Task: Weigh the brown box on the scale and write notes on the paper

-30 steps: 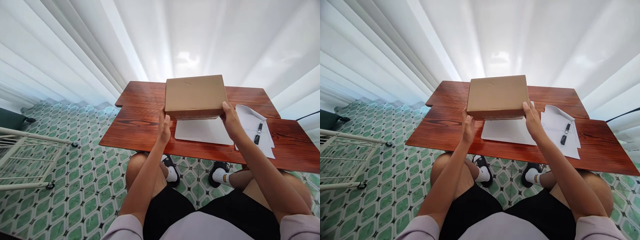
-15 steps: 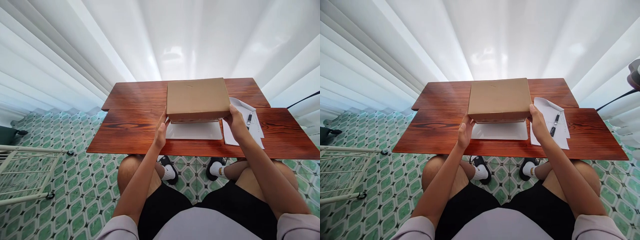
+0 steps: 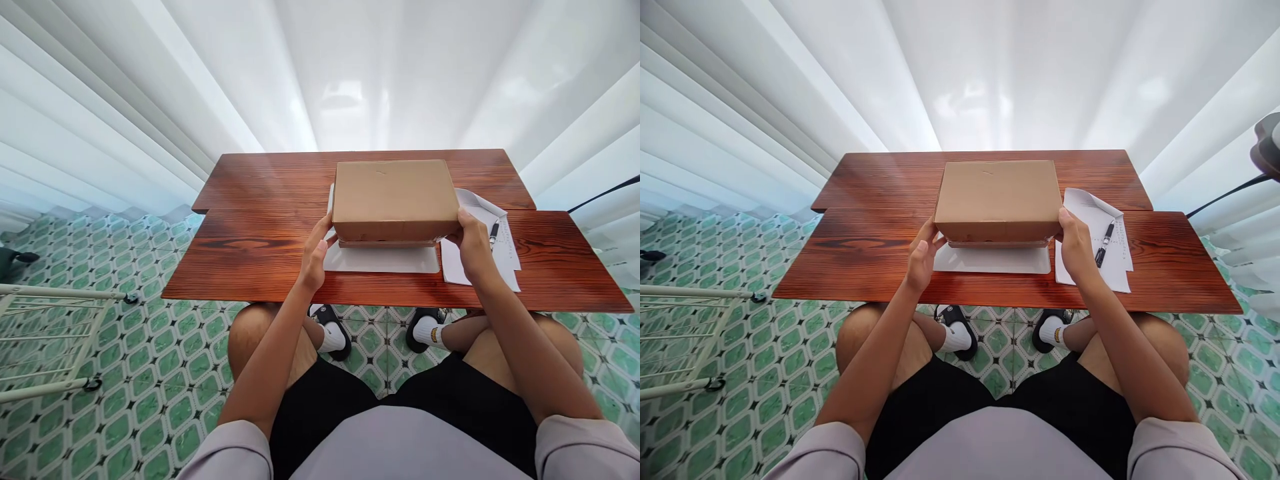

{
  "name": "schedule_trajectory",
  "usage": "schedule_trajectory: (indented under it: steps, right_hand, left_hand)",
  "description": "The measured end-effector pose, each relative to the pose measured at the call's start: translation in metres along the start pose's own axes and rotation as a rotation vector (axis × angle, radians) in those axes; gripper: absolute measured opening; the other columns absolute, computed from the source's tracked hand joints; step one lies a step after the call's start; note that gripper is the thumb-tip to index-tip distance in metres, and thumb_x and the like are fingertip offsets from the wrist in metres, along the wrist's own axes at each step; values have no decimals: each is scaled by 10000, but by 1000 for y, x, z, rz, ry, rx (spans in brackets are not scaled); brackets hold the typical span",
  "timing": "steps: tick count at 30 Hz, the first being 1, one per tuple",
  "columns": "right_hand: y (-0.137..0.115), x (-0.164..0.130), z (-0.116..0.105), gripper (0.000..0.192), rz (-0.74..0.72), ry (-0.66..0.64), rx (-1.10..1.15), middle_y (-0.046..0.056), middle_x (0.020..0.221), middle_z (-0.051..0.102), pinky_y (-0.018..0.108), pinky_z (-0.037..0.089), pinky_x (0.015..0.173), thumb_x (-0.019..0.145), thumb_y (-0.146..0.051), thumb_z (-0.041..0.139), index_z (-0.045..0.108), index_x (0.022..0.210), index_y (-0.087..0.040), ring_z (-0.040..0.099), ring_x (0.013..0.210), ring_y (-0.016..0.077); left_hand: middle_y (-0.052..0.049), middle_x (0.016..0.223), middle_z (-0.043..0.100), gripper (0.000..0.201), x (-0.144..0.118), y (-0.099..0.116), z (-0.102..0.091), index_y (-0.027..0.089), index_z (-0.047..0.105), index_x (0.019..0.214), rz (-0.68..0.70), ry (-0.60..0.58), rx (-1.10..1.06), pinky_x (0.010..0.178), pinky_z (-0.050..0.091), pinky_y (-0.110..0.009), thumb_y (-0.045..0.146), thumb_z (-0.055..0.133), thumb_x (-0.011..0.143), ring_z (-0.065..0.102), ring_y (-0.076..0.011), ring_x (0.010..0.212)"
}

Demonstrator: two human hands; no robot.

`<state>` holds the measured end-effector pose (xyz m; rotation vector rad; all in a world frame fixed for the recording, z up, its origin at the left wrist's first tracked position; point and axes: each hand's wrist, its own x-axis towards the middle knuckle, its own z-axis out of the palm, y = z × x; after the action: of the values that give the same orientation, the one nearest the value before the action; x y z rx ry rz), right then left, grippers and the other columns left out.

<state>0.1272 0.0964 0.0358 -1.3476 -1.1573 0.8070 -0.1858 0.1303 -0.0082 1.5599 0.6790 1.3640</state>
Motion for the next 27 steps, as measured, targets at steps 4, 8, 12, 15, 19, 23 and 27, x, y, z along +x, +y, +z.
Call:
schedule_trajectory:
  steps: [4,8,12,15,19,23,27]
  right_hand:
    - [4,1,-1,412,5,-2,7,39,880,623,367,595,757,989,-584,478,659,901,-225,621,890,250]
    - [6,1,-2,424,4,-9,4,47,921,652,400,615,792,984,-604,477,688,949,-239,636,937,274]
    - [7,0,-2,414,1,6,-14,45,916,645,370,614,750,988,-590,478,686,939,-235,638,911,264]
    - [7,-1,-2,434,-11,10,-57,36,849,604,336,589,696,994,-603,467,647,865,-230,617,843,242]
    - [8,-2,-3,479,-42,19,-134,23,810,561,322,560,686,1005,-639,436,607,832,-227,577,781,216]
    - [9,-3,-2,513,-80,36,-220,27,870,590,329,550,745,1017,-675,389,631,903,-237,583,847,222]
    - [5,-3,-2,515,-107,8,-287,48,1041,653,373,545,864,1036,-657,344,664,1105,-259,605,1007,253]
  left_hand:
    - [-76,1567,443,553,0,-2,0,331,488,1517,4,-2,-2,1106,462,-486,549,433,1012,375,-332,1460]
    - [-76,1558,451,576,0,-2,1,329,485,1520,-14,-1,-8,1101,468,-480,570,452,998,373,-332,1461]
    - [-78,1551,454,587,2,0,2,318,485,1518,-29,-6,-9,1103,469,-473,575,460,990,374,-332,1458]
    - [-72,1531,473,561,3,3,4,315,486,1509,-38,-7,-9,1099,473,-464,537,456,996,389,-324,1442]
    - [-68,1503,488,527,5,6,5,323,497,1489,-53,-3,-13,1089,477,-444,538,446,1010,408,-310,1424]
    - [-66,1505,484,508,5,8,6,319,509,1473,-55,17,-8,1105,465,-444,541,434,1021,418,-298,1417]
    - [-72,1494,507,514,5,8,8,307,517,1463,-46,37,12,1121,442,-433,564,410,1032,450,-290,1402]
